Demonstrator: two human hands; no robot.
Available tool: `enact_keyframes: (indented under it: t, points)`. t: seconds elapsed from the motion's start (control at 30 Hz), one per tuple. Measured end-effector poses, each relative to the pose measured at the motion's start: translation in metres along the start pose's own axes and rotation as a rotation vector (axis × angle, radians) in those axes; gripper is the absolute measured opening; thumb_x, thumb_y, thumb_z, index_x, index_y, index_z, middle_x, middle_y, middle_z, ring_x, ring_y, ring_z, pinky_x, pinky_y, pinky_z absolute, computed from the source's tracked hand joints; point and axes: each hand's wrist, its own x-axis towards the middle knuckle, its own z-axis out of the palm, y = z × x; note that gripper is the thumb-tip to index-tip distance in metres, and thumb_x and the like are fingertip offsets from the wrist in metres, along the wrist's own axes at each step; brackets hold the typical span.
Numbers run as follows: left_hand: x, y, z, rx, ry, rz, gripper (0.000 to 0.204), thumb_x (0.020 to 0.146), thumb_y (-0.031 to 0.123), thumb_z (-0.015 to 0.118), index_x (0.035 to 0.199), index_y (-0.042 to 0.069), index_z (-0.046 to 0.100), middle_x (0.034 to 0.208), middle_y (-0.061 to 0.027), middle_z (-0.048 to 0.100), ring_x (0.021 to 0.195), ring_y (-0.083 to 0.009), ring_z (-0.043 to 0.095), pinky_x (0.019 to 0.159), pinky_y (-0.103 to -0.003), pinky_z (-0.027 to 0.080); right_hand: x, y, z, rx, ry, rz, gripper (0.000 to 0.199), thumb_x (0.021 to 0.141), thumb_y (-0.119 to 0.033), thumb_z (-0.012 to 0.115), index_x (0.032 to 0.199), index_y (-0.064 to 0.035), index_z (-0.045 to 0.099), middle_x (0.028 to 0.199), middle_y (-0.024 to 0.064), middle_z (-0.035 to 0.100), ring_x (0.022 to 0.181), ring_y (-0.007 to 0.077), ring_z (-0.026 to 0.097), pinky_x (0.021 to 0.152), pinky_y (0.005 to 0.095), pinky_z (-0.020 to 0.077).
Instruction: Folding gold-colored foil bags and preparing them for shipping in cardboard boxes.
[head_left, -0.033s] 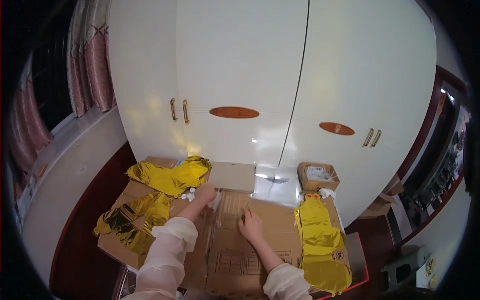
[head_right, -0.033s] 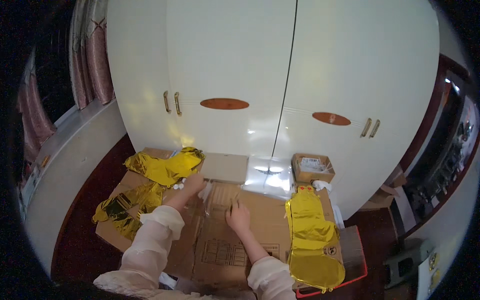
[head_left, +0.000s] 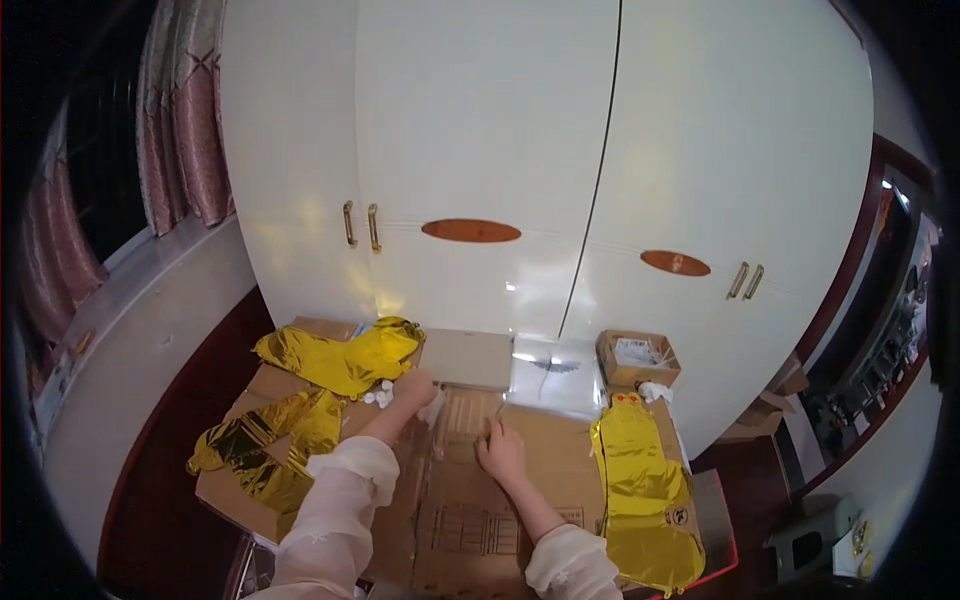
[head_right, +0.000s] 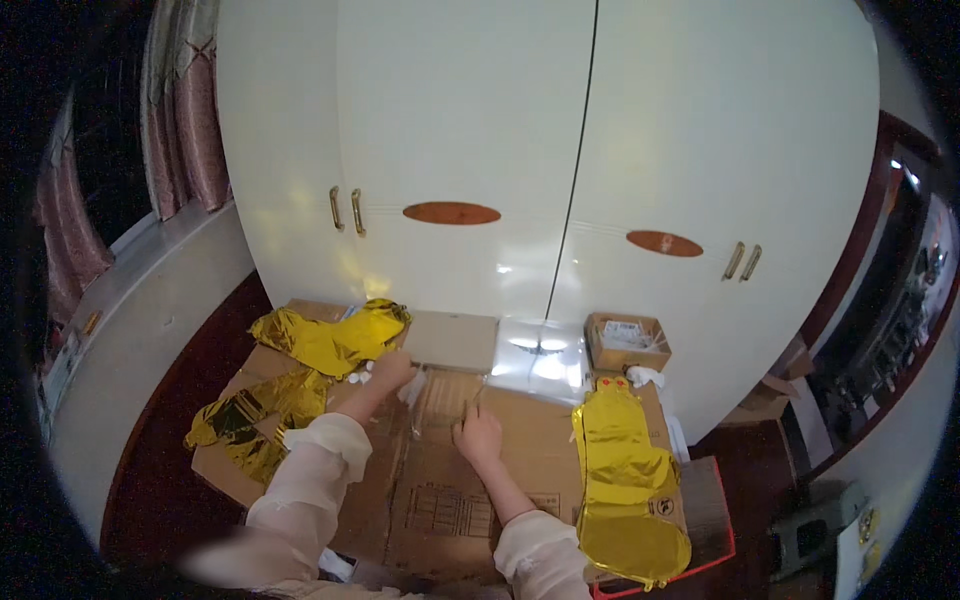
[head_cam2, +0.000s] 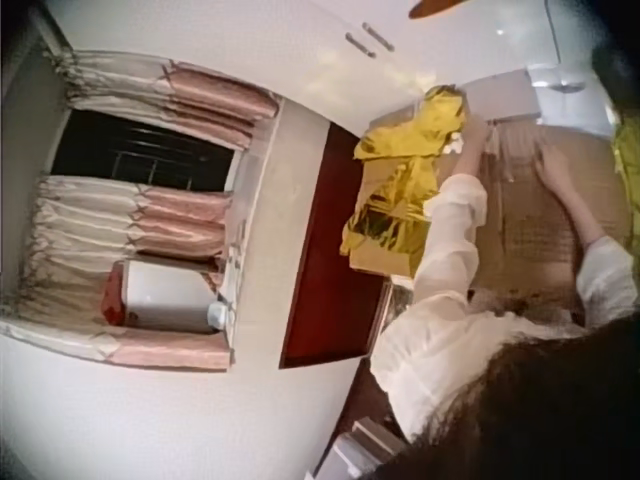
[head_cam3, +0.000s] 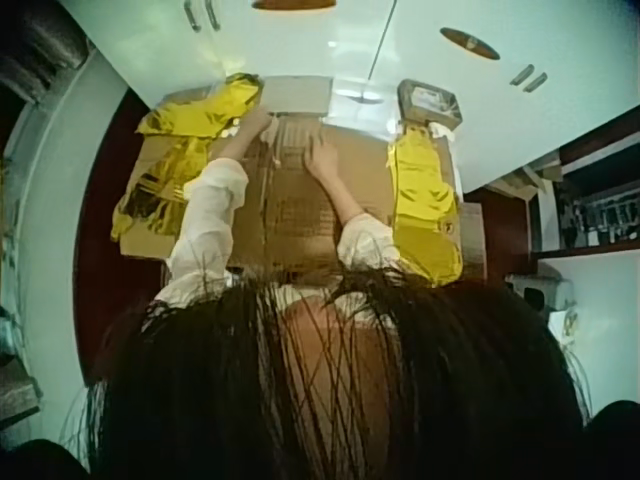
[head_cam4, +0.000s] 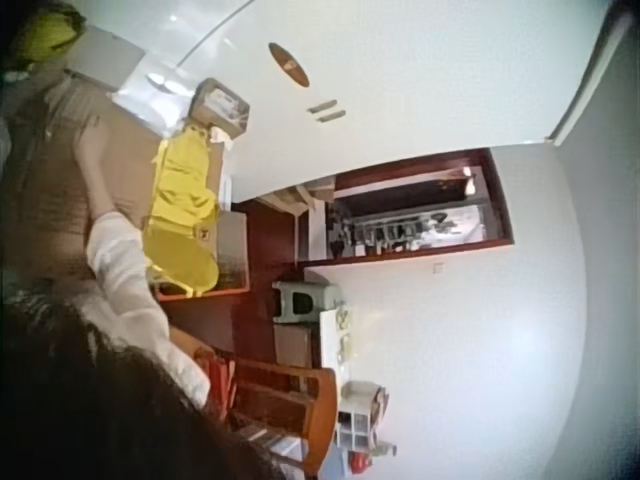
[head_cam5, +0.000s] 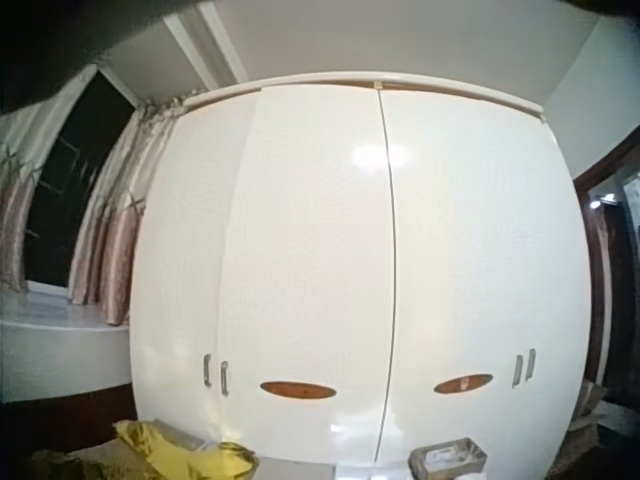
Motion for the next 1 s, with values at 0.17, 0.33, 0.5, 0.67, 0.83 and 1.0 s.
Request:
enact_keyframes:
  t: [0.17,0.33,0.5,0.67,0.83,1.0]
  points:
    - [0.016,0.033,0.001,-0.024,-0.020,-0.077,0.031,0.080,0.022,0.060,0.103,0.004,0.073,0.108,-0.0199,0.069,0.101,-0.0356,0.068,0.085,-0.045,0.055,0.017,0.017,0.054,-0.090,0.024,-0.092,0.049,0.088,-0.021,0.057,0.130,0.0042,0.049,0.132,0.0301,0.051,0.123,0.0435,0.050,0.105,0.0486,0.0397]
    - [0.028,0.016,0.014,-0.088,-0.007,-0.126,0.032,0.080,0.024,0.059,0.100,0.004,0.074,0.105,-0.0213,0.070,0.100,-0.0364,0.068,0.085,-0.045,0.055,0.022,-0.025,0.072,-0.037,-0.145,-0.166,0.053,0.091,-0.020,0.053,0.134,0.0097,0.041,0.138,0.0337,0.044,0.133,0.0443,0.041,0.110,0.0521,0.0331]
    - [0.029,0.004,-0.005,-0.118,-0.040,-0.066,0.032,0.079,0.025,0.060,0.098,0.004,0.074,0.102,-0.0194,0.071,0.098,-0.0354,0.068,0.085,-0.044,0.055,0.026,-0.043,0.085,-0.033,-0.175,-0.201,0.056,0.090,-0.017,0.052,0.136,0.0124,0.036,0.139,0.0332,0.042,0.133,0.0443,0.040,0.112,0.0524,0.0308]
    - [0.027,-0.041,0.004,-0.035,-0.050,0.039,0.029,0.078,0.029,0.067,0.092,0.005,0.074,0.097,-0.0178,0.072,0.093,-0.0341,0.069,0.082,-0.044,0.055,0.032,-0.053,0.088,-0.068,-0.205,-0.232,0.059,0.088,-0.018,0.054,0.136,0.0112,0.037,0.139,0.0325,0.043,0.132,0.0437,0.042,0.111,0.0515,0.0317]
    - [0.024,-0.050,0.024,-0.200,0.014,0.066,0.033,0.072,0.037,0.074,0.082,0.005,0.074,0.078,-0.0152,0.071,0.076,-0.0301,0.070,0.075,-0.040,0.055,0.040,-0.042,0.078,0.079,-0.182,-0.199,0.062,0.087,-0.020,0.057,0.139,0.0068,0.037,0.144,0.0308,0.039,0.132,0.0427,0.041,0.112,0.0470,0.0326]
    - [0.016,-0.048,0.022,-0.237,-0.011,0.112,0.025,0.073,0.029,0.072,0.079,0.005,0.072,0.071,-0.0115,0.071,0.069,-0.0266,0.070,0.070,-0.038,0.055,0.044,-0.047,0.049,0.067,-0.320,-0.146,0.070,0.088,-0.029,0.062,0.142,0.0053,0.035,0.147,0.0288,0.036,0.133,0.0435,0.041,0.113,0.0453,0.0318]
